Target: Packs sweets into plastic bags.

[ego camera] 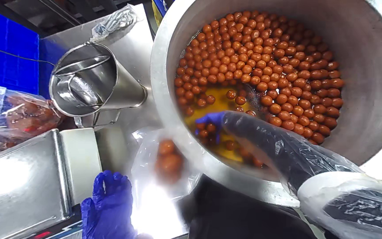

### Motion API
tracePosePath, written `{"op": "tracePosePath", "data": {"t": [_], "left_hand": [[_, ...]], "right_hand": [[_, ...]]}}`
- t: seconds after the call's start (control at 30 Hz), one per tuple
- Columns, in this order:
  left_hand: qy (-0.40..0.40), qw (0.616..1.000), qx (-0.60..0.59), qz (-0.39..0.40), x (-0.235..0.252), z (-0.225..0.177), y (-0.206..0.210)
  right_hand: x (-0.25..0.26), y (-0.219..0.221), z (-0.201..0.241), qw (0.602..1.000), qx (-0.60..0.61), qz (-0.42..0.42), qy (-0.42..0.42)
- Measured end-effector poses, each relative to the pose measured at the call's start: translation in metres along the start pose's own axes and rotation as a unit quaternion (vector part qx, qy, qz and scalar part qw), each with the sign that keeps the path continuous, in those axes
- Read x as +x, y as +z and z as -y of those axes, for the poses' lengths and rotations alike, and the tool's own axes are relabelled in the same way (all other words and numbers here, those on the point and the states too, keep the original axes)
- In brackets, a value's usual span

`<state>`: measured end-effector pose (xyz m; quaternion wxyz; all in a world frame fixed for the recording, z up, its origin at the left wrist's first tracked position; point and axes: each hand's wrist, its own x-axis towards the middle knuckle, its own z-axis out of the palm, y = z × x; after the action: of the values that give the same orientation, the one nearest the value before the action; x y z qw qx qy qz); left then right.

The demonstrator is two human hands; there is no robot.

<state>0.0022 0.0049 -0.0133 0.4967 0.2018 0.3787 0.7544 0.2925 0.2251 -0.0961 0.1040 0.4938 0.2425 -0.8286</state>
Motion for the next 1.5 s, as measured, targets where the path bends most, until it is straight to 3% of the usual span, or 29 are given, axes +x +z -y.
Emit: {"op": "tracePosePath", "data": {"t": [0.2,0.33,0.5,0.67,0.7,0.77,0.83,0.9,1.07,1.13,1.23,1.37,1.5], "left_hand": [[-0.020,0.999,-0.039,0.023,0.001,0.000,0.000],[-0.009,0.998,-0.060,-0.006,0.001,-0.001,0.001],[-0.011,0.998,-0.054,0.013,0.002,0.004,0.006],[-0.020,0.998,-0.046,0.038,0.002,0.002,0.008],[-0.017,0.998,-0.042,0.040,0.003,0.001,0.009],[-0.011,0.999,-0.023,0.045,0.003,0.001,0.009],[-0.003,0.999,0.020,0.044,0.002,0.000,0.013],[0.000,0.994,0.094,0.047,0.000,-0.004,0.022],[-0.034,0.926,0.365,0.084,-0.007,-0.027,0.038],[-0.048,0.894,0.431,0.113,-0.004,-0.033,0.048],[-0.061,0.852,0.498,0.151,0.006,-0.037,0.061],[-0.113,0.786,0.595,0.126,0.018,-0.031,0.085],[-0.140,0.771,0.605,0.139,0.030,-0.029,0.088]], "right_hand": [[-0.004,-0.008,-0.005,0.998,-0.032,0.042,-0.021],[-0.008,-0.008,-0.004,0.999,-0.040,-0.012,0.001],[-0.014,-0.009,-0.014,1.000,0.007,0.013,0.009],[-0.027,-0.020,-0.028,0.995,-0.020,0.071,-0.071],[-0.024,-0.030,-0.035,0.987,-0.017,0.113,-0.112],[-0.001,-0.063,-0.051,0.943,0.005,0.282,-0.175],[-0.028,-0.042,-0.053,0.984,0.058,0.106,-0.127],[-0.021,-0.058,-0.068,0.966,0.106,0.171,-0.160],[-0.055,-0.048,-0.074,0.944,0.188,0.137,-0.233],[-0.068,-0.046,-0.078,0.925,0.217,0.160,-0.268],[-0.090,-0.036,-0.083,0.913,0.243,0.143,-0.294],[-0.105,-0.028,-0.095,0.883,0.289,0.160,-0.333],[-0.105,-0.023,-0.100,0.860,0.327,0.165,-0.355]]}}
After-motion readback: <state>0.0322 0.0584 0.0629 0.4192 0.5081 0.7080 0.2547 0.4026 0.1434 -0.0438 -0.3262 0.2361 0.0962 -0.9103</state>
